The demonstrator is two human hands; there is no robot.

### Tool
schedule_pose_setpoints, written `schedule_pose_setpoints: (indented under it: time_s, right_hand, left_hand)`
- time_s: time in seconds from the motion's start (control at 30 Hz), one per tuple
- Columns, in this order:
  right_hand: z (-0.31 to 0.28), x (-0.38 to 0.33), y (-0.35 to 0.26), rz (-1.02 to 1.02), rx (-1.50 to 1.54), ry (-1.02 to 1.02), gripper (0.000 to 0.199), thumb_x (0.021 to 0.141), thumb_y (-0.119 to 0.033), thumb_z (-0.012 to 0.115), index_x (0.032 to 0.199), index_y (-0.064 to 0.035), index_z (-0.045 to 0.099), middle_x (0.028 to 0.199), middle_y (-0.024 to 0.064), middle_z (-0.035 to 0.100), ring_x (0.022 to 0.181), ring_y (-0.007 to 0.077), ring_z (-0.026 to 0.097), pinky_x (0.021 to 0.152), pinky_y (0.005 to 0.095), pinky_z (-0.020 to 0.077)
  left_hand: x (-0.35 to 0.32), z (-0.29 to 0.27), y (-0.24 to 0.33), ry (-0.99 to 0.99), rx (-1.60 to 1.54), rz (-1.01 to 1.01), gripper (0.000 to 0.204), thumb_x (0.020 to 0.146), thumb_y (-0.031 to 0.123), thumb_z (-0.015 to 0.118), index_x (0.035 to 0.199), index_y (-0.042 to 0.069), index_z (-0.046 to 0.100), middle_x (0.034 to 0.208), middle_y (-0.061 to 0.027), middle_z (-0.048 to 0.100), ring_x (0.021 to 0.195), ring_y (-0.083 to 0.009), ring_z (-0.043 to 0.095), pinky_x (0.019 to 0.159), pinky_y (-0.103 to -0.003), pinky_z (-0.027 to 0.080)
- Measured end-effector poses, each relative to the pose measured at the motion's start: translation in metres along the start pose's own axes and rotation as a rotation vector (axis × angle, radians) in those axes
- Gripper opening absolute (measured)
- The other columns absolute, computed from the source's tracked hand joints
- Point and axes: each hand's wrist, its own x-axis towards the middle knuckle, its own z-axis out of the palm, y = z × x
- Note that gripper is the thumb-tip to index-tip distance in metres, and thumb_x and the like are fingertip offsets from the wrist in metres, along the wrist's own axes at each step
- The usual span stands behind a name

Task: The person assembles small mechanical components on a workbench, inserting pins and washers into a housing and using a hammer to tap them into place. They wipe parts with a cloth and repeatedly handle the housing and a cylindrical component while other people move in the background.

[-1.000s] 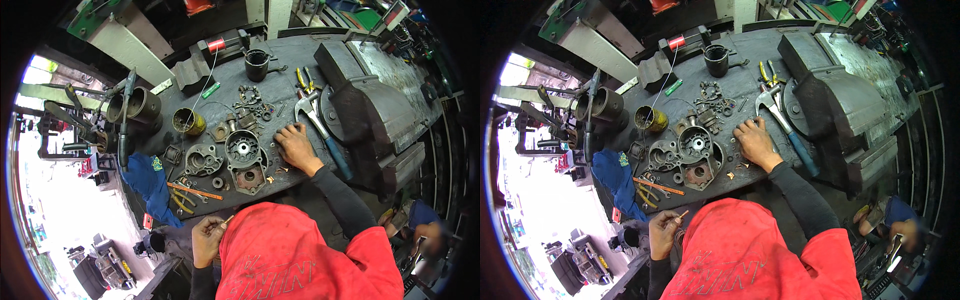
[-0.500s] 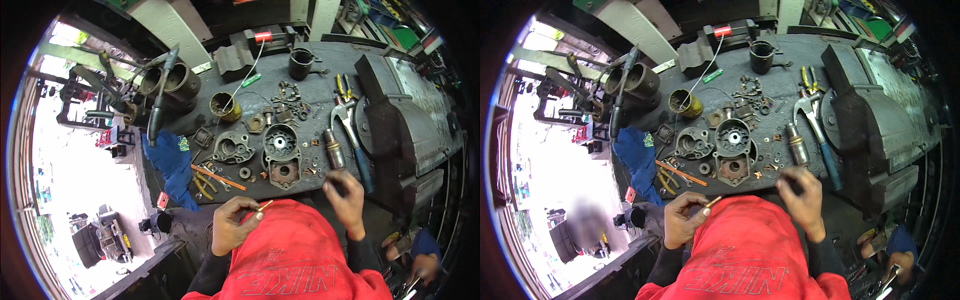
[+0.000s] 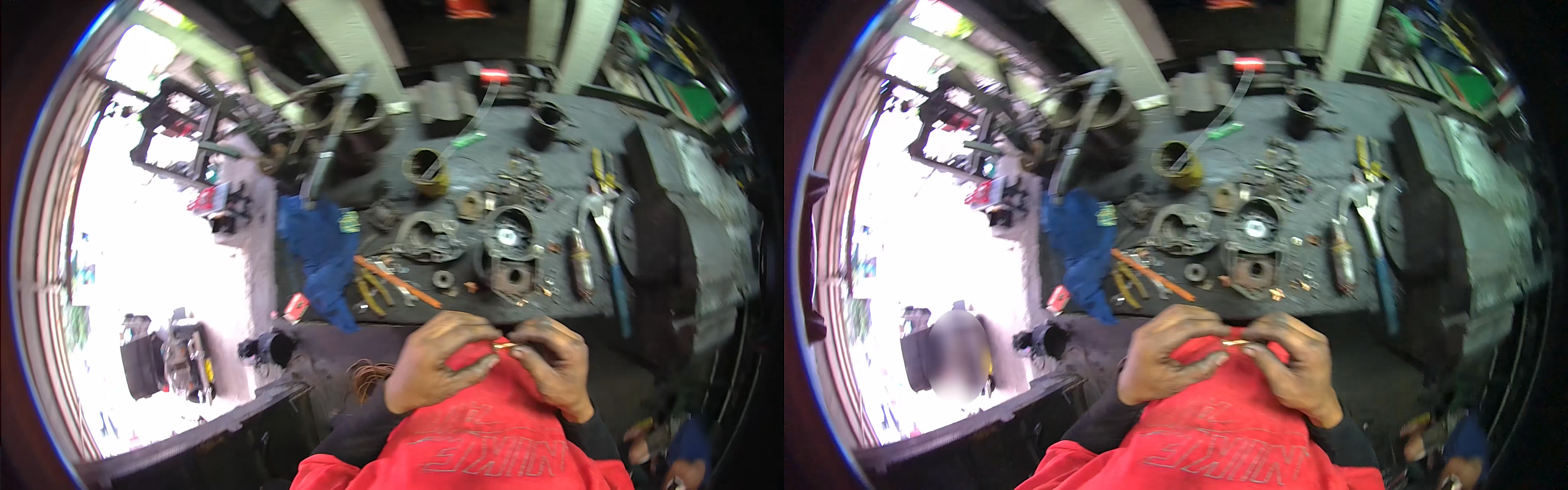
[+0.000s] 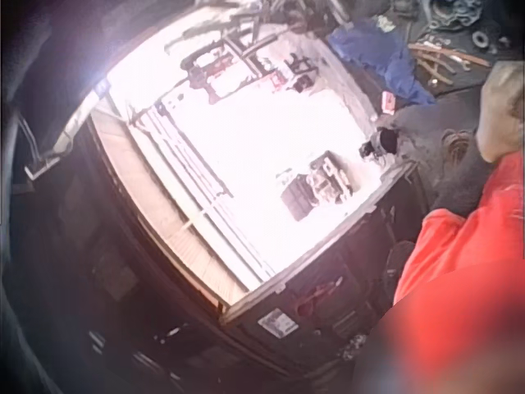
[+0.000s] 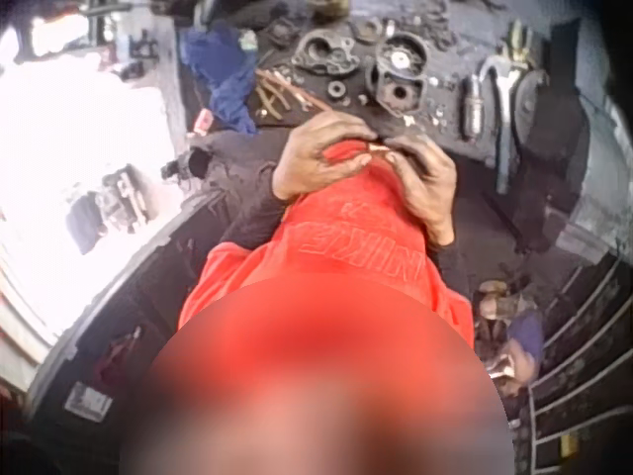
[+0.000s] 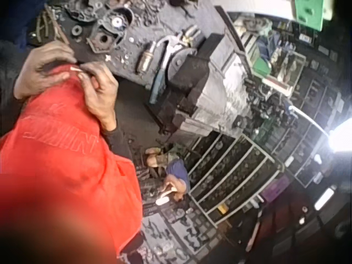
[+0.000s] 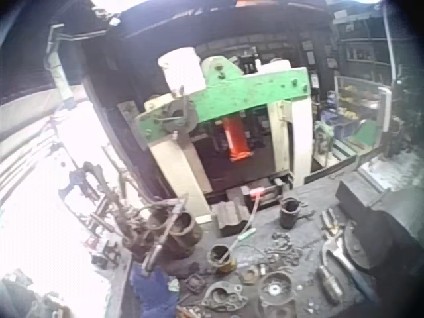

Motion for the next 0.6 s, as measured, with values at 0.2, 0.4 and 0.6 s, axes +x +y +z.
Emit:
schedule_pose_setpoints:
  time_s: [0.2, 0.4, 0.6]
  right_hand:
    - [0.027, 0.005, -0.009, -0.002, 0.001, 0.017, 0.014, 0.086, 0.001, 0.077, 0.099, 0.0024, 0.073, 0.091, 0.0119, 0.073, 0.081, 0.0224, 0.068, 0.074, 0.0326, 0.0532]
    - [0.061, 0.048, -0.026, -0.082, -0.079, -0.117, 0.014, 0.09, -0.003, 0.077, 0.104, 0.0015, 0.075, 0.094, 0.0109, 0.074, 0.083, 0.0227, 0.071, 0.075, 0.0331, 0.0549]
    - [0.123, 0.079, -0.029, 0.039, 0.001, -0.139, 0.016, 0.094, -0.003, 0.075, 0.109, 0.001, 0.075, 0.094, 0.0102, 0.076, 0.083, 0.018, 0.071, 0.072, 0.032, 0.054]
  left_hand:
    - [-0.085, -0.078, -0.122, 0.826, -0.01, -0.796, 0.05, 0.087, 0.021, 0.087, 0.13, 0.001, 0.07, 0.122, -0.0178, 0.072, 0.118, -0.0355, 0.068, 0.104, -0.046, 0.053]
    - [-0.13, -0.127, -0.251, 0.607, 0.962, -0.588, 0.035, 0.083, 0.022, 0.085, 0.115, 0.007, 0.077, 0.109, -0.0165, 0.076, 0.109, -0.0375, 0.069, 0.099, -0.046, 0.053]
    - [-0.142, -0.185, -0.228, 1.171, -0.324, -0.549, 0.022, 0.103, 0.019, 0.07, 0.115, 0.001, 0.074, 0.115, -0.0094, 0.076, 0.114, -0.0206, 0.067, 0.094, -0.038, 0.053]
